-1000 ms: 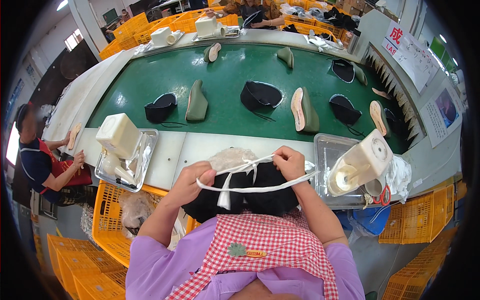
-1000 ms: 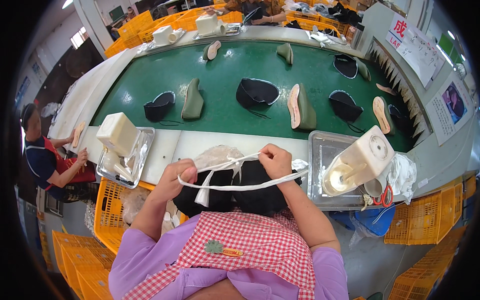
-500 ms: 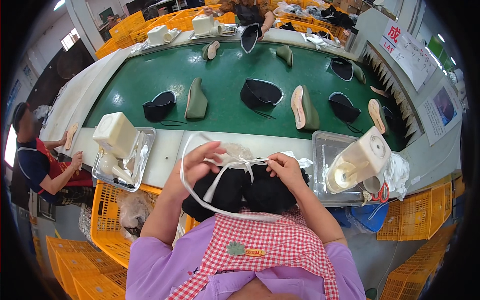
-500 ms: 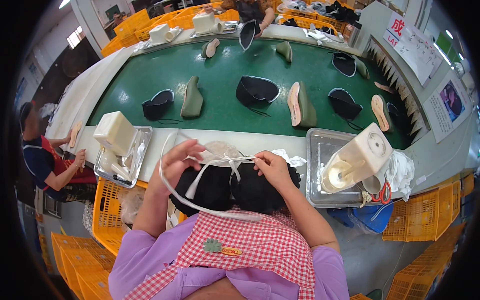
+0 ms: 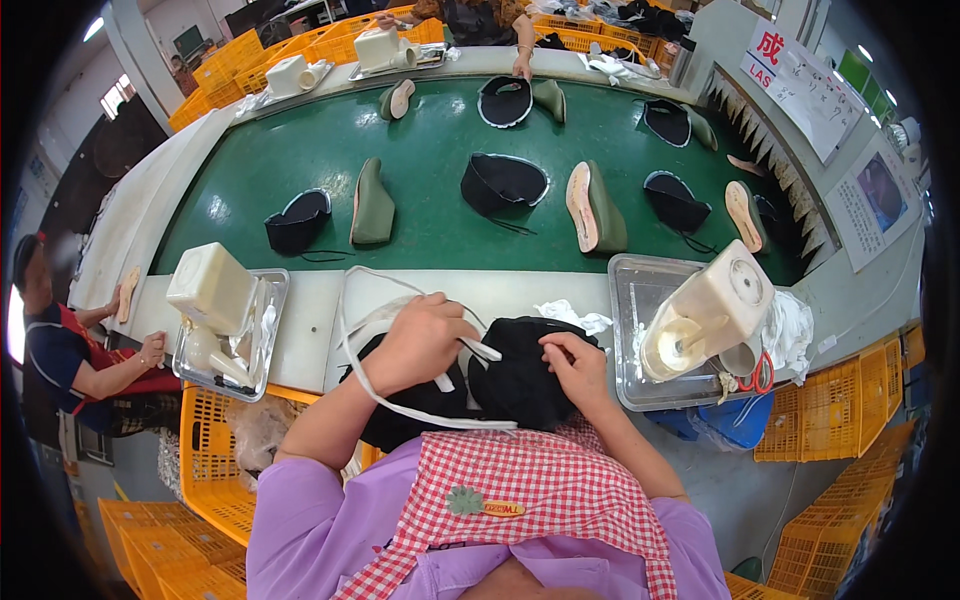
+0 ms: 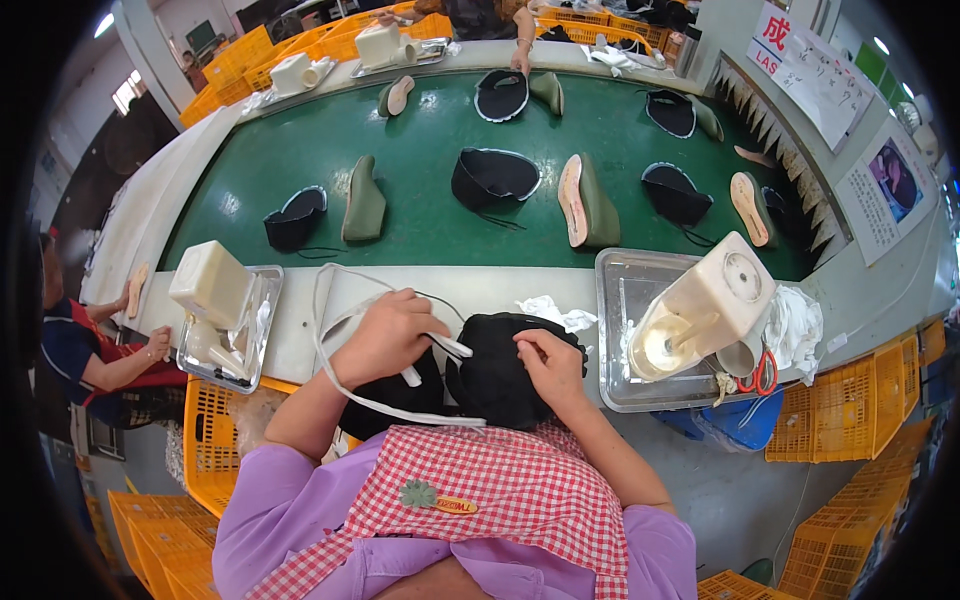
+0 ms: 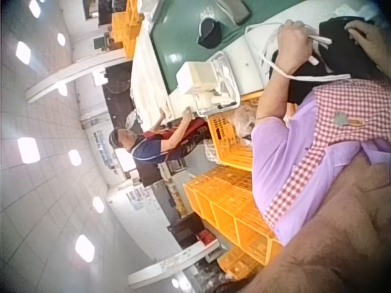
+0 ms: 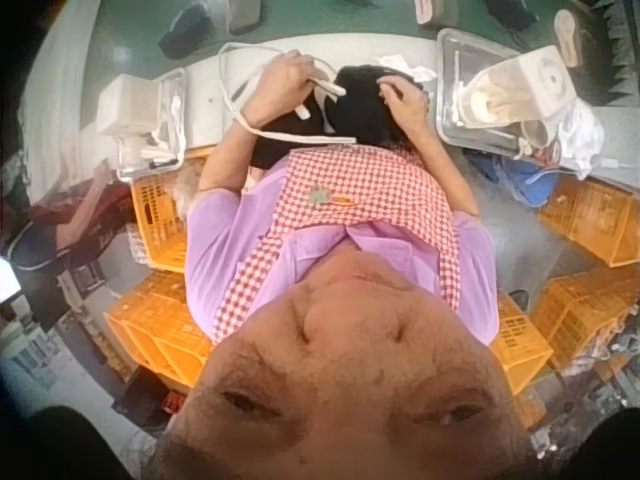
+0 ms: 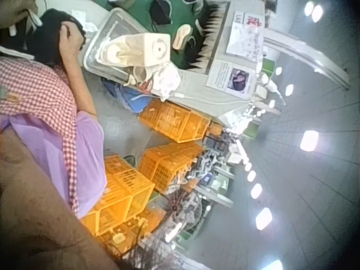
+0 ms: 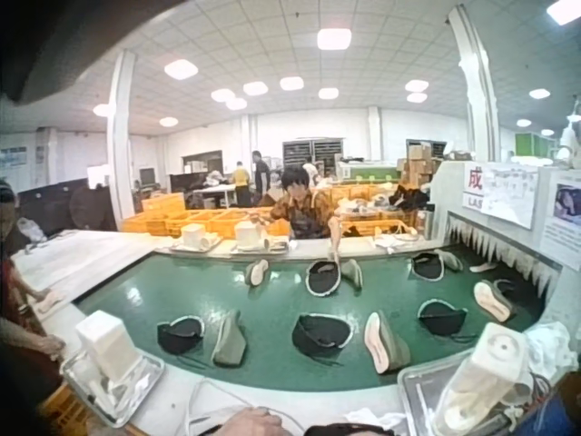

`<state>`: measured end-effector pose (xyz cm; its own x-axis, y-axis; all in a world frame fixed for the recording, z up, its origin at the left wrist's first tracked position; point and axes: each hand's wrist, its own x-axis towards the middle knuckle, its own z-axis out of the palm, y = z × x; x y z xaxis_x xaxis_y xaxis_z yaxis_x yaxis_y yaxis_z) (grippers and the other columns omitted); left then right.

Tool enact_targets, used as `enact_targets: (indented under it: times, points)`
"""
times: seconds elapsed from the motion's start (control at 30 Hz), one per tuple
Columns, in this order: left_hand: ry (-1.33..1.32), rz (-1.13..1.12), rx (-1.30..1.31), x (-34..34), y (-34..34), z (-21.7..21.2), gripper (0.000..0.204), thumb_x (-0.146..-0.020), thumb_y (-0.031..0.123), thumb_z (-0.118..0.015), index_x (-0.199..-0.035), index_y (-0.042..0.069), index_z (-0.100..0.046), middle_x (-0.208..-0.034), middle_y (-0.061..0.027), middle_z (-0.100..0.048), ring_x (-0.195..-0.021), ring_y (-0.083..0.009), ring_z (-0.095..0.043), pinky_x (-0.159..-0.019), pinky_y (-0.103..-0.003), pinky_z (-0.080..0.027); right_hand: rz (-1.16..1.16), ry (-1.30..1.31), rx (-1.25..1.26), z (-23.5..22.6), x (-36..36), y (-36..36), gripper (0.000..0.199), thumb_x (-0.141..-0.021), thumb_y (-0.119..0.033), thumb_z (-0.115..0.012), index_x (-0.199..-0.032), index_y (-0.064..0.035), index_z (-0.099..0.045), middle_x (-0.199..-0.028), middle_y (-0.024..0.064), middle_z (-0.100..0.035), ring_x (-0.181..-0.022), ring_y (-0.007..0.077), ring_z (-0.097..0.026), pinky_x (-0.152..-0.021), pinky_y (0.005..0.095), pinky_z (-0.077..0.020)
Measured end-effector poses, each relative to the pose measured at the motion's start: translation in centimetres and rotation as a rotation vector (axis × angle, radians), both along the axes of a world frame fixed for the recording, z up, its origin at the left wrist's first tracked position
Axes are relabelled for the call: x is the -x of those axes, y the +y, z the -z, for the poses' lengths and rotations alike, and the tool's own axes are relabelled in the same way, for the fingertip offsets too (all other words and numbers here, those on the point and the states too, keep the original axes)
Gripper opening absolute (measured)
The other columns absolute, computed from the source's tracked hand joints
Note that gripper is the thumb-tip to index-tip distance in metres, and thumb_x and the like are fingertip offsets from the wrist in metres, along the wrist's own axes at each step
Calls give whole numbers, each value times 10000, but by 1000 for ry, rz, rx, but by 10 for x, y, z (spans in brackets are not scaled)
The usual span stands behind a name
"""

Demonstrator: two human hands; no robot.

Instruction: The person takes shoe uppers from a basket, applies glue along their edges using a brush, and places them onto a conveyor belt. The person then retrieves shoe linings with straps from the basket and threads the straps through a shoe upper by hand.

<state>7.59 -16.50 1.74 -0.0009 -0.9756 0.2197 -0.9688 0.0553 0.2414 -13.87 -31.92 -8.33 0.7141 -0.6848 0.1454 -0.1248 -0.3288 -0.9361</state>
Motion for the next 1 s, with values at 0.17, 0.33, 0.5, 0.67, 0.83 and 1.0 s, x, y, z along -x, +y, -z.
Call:
enact_targets:
  times: [0.17, 0.33, 0.5, 0.67, 0.83, 1.0]
  points:
    - [1089, -223, -5, -39, 31, 8, 179, -754, -23, -626, -911, -4, -709, -797, -26, -657, -771, -145, -604, -742, -277, -481, 280, -198, -60, -17, 12, -4, 155, -920, -48, -597, -1046, -24, -684, -864, 57, -682, -720, 104, -619, -671, 228, -493]
    - [1477, -293, 295, -70, 66, 1, 64, -705, -40, -612, -747, 7, -610, -705, -43, -599, -672, -110, -535, -628, -241, -410, 268, -15, 246, -1, 17, -17, 276, -838, -51, -635, -1111, -70, -669, -1065, 117, -646, -945, 259, -597, -733, 346, -496]
    - [1579, -116, 470, -76, 63, 14, 99, -617, -51, -553, -686, 21, -554, -624, -40, -512, -602, -121, -436, -584, -240, -338, 147, 284, 796, 33, 9, -9, 469, -764, -206, -718, -1217, -138, -619, -1325, 114, -520, -1183, 332, -463, -928, 490, -353]
    - [1304, -396, 311, -59, 49, 39, 111, -708, -24, -578, -782, 22, -646, -702, 24, -588, -622, -30, -484, -567, -184, -339, 130, 324, 826, 33, 4, -7, 463, -763, -216, -724, -1207, -139, -621, -1330, 109, -513, -1183, 333, -463, -921, 481, -347]
    - [1366, -399, 325, -64, 31, 44, 137, -736, -52, -574, -829, 16, -648, -732, 12, -606, -649, -48, -514, -602, -189, -367, 134, 309, 811, 34, 4, -7, 425, -767, -212, -716, -1177, -140, -631, -1309, 107, -519, -1169, 325, -466, -924, 474, -343]
    - [1609, -140, 428, -89, 34, 64, 106, -773, -39, -570, -865, -10, -613, -792, -72, -624, -664, -97, -554, -644, -208, -427, 135, 298, 810, 31, 3, -9, 420, -761, -212, -714, -1167, -144, -630, -1296, 91, -529, -1148, 302, -479, -893, 455, -342]
